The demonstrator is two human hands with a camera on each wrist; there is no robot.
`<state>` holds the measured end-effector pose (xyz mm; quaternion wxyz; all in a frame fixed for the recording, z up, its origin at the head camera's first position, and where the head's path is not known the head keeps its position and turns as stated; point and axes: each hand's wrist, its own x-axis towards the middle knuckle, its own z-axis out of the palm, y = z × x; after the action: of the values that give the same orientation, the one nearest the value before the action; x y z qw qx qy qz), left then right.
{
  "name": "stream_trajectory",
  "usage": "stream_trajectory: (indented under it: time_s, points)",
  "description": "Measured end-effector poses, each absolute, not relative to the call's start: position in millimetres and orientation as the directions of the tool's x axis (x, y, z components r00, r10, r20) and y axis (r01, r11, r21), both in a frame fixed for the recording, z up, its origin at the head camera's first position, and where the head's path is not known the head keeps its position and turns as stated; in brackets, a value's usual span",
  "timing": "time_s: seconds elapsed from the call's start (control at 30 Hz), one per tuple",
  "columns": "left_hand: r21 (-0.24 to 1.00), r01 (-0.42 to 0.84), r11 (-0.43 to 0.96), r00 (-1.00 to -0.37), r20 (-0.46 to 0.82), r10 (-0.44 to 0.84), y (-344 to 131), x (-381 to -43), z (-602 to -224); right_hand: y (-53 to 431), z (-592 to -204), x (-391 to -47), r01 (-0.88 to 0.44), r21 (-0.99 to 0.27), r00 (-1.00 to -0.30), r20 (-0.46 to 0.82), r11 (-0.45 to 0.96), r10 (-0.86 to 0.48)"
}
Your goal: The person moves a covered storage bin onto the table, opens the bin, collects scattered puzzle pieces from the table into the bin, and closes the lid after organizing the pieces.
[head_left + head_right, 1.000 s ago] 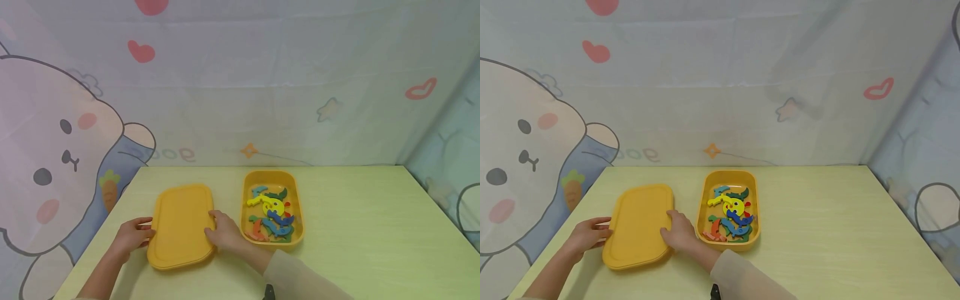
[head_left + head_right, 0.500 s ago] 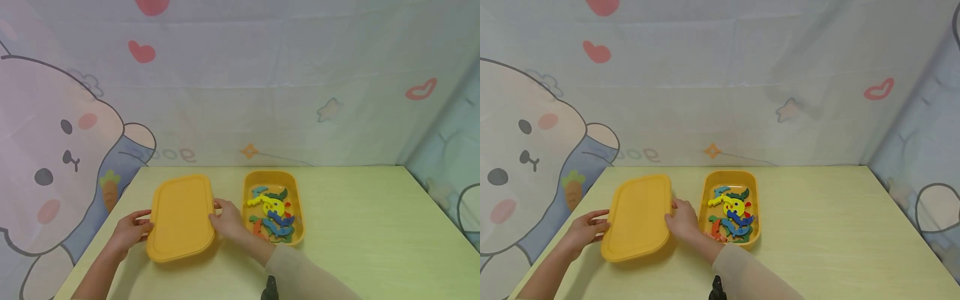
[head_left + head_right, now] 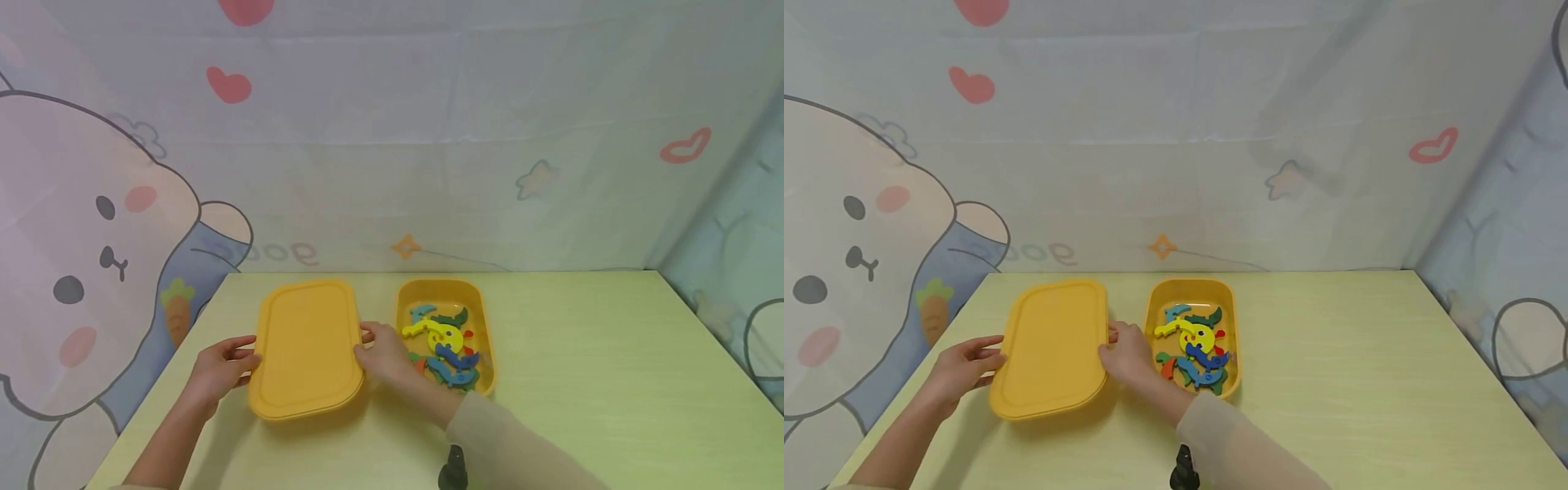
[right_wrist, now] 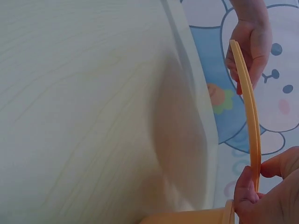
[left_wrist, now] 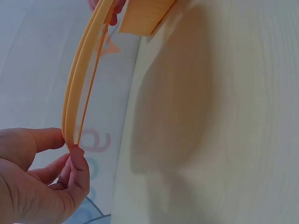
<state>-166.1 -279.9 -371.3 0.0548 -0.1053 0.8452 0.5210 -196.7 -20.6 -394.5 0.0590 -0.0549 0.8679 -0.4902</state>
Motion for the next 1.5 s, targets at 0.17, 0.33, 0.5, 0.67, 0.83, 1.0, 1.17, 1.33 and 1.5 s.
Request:
stream_trajectory:
  time_s: [0.17,0.33,0.5,0.67,0.83,1.0,1.17,1.33,1.5]
  points:
    - [0.877,-0.227,0.424,-0.974,-0.195,-0.118,-270.8,-169.1,-369.5,-10.5,-388.3,-195.3,-0.057,-0.847,-0.988,-0.029,0.528,-0.153]
    - [0.884,-0.222,0.412,-0.975,-0.193,-0.111,-262.5,-174.0,-370.6,0.4,-382.9,-193.9,-0.079,-0.859,-0.987,-0.003,0.506,-0.159]
    - [0.885,-0.212,0.414,-0.977,-0.183,-0.109,-252.5,-177.5,-369.9,11.5,-382.2,-193.3,-0.116,-0.853,-0.985,0.034,0.509,-0.168]
    - [0.886,-0.197,0.419,-0.98,-0.17,-0.102,-241.9,-179.9,-368.4,22.8,-380.1,-194.2,-0.132,-0.834,-0.984,0.043,0.536,-0.175]
    - [0.886,-0.19,0.422,-0.982,-0.165,-0.096,-229.7,-183.8,-367.9,35.2,-379.9,-195.8,-0.146,-0.831,-0.983,0.061,0.537,-0.174]
    - [0.889,-0.175,0.423,-0.985,-0.156,-0.079,-217.2,-188.5,-367.5,48.8,-380.7,-194.9,-0.157,-0.822,-0.983,0.08,0.547,-0.163]
    - [0.897,-0.154,0.415,-0.988,-0.149,-0.045,-203.8,-192.8,-366.1,62.3,-383.3,-195.6,-0.12,-0.828,-0.989,0.052,0.548,-0.139]
    - [0.899,-0.146,0.412,-0.988,-0.15,-0.024,-191.9,-195.9,-366.5,73.2,-384.9,-195.0,-0.09,-0.831,-0.993,0.031,0.549,-0.116]
    - [0.899,-0.135,0.416,-0.99,-0.144,-0.009,-181.0,-202.7,-370.9,84.1,-384.2,-194.3,-0.095,-0.819,-0.994,0.044,0.566,-0.103]
